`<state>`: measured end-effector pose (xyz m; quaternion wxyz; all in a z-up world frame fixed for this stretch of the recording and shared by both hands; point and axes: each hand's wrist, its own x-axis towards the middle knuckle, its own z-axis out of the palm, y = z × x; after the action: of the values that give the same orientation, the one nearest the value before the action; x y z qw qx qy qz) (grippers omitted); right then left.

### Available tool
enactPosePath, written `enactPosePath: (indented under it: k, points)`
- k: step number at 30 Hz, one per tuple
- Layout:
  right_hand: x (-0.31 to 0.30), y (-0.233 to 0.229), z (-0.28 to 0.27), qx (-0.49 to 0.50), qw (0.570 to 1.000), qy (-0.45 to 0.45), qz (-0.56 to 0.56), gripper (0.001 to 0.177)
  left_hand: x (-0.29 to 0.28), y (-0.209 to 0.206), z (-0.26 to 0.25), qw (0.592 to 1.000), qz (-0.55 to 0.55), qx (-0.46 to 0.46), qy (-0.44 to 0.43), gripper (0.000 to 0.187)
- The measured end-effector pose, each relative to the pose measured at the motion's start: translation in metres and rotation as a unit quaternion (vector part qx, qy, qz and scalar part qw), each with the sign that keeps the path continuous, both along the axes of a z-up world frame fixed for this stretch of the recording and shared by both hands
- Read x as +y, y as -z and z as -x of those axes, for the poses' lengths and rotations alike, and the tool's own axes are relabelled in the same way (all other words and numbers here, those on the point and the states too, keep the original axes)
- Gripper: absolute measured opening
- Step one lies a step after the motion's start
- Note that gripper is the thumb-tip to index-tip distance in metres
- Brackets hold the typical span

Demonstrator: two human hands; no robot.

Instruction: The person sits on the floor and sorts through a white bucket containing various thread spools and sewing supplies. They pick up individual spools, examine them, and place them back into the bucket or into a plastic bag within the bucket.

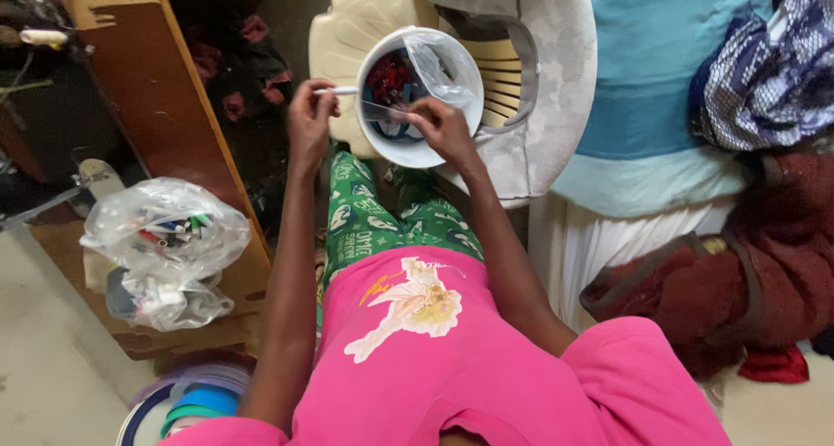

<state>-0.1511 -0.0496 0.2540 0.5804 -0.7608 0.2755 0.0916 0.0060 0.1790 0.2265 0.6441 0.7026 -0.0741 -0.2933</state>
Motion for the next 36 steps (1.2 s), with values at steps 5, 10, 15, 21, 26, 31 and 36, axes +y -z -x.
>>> enactPosePath:
  k: [5,10,15,21,26,31,36]
  points:
    - [-0.020,0.019,0.021,0.046,0.984,-0.149,0.082,0.028,0.008,-0.013,-0.002,0.964,0.160,0.138,-0.161,0.017]
    - [-0.002,0.029,0.016,-0.115,0.925,-0.253,0.257,0.092,-0.006,-0.026,0.003,0.959,0.208,0.141,-0.131,0.014]
    - [0.019,-0.019,-0.024,-0.235,0.968,-0.066,-0.063,0.085,-0.029,-0.036,0.025,0.990,0.125,0.055,-0.042,0.011]
    - [0.041,-0.026,-0.052,-0.163,0.935,0.090,-0.302,0.025,-0.052,-0.049,0.053,0.993,0.105,0.021,-0.045,0.013]
    - [0.027,-0.043,-0.045,-0.174,0.983,-0.031,0.050,0.022,-0.034,-0.060,0.042,0.988,-0.085,-0.121,0.052,0.025]
    - [0.017,-0.053,-0.041,-0.119,0.977,-0.150,0.095,0.021,-0.035,-0.059,0.029,0.991,-0.072,0.013,0.114,0.029]
    - [-0.011,-0.042,-0.035,-0.151,0.953,-0.196,-0.174,0.038,-0.020,-0.044,0.018,0.973,0.101,0.198,0.065,0.025]
